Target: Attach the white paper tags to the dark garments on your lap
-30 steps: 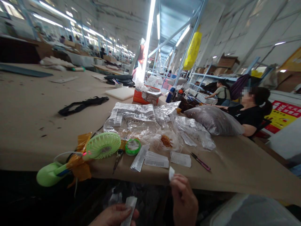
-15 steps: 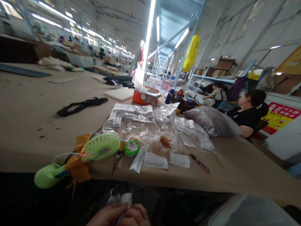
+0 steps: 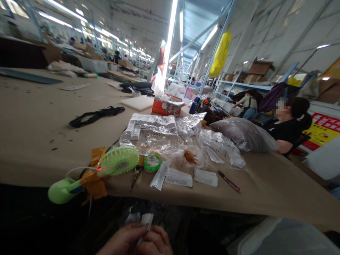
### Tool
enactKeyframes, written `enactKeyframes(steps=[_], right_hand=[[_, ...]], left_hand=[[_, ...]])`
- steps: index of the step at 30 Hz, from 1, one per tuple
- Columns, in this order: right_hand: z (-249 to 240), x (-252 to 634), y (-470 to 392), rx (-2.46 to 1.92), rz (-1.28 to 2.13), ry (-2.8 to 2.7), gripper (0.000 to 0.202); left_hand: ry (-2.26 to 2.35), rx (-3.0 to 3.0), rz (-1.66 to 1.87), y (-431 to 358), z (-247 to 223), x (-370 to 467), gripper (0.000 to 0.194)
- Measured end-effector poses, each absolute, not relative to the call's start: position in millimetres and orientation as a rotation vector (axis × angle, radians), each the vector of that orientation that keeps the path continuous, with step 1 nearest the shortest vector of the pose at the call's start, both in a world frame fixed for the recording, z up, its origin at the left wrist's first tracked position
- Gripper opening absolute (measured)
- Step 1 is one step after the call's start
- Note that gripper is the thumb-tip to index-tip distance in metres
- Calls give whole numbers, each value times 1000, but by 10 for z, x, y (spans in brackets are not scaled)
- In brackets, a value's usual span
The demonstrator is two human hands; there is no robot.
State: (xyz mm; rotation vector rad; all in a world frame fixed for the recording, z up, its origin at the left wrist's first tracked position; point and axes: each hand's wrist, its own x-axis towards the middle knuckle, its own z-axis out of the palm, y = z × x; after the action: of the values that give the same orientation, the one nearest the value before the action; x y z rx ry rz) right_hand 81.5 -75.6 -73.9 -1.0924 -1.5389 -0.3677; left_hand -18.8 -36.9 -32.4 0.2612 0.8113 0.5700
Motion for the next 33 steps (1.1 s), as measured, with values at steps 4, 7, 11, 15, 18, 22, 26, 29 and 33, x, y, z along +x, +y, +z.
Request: enactKeyframes(steps=[4,7,11,15,18,22,26,29,33], right_hand=[[-230,963,-1003,-1049,-120,-2001,28],[-106,1093,-1076,-1061,6,-2071,20],[-138,1112,-1134,-1073,67,-2096,21],[-146,1096,-1164,-1111,45,-2102,23],[-137,1097,-1167,-1147,2,-2099,24],[-144,1112,-1152,-1163,-23,-2115,25],[-157,1174,-1110,-1164,-76,-2101,22],[-167,1221,-1079,-1158,-91,-2073,23],[-195,1222,-1046,-1107,-60,-2098,24]], left_hand=[[814,311,590,-473,-33,-195,17],[781,264,568,-475,42,-202,13],[775,223,574,-511,24,-235,14],[757,242,583,-524,31,-245,15],[728,250,568,-504,43,-244,15],[727,246,569,-493,39,-252,15],[706,253,566,-493,35,-260,9],[702,235,550,-487,35,-264,8],[695,219,548,-480,24,-267,7]])
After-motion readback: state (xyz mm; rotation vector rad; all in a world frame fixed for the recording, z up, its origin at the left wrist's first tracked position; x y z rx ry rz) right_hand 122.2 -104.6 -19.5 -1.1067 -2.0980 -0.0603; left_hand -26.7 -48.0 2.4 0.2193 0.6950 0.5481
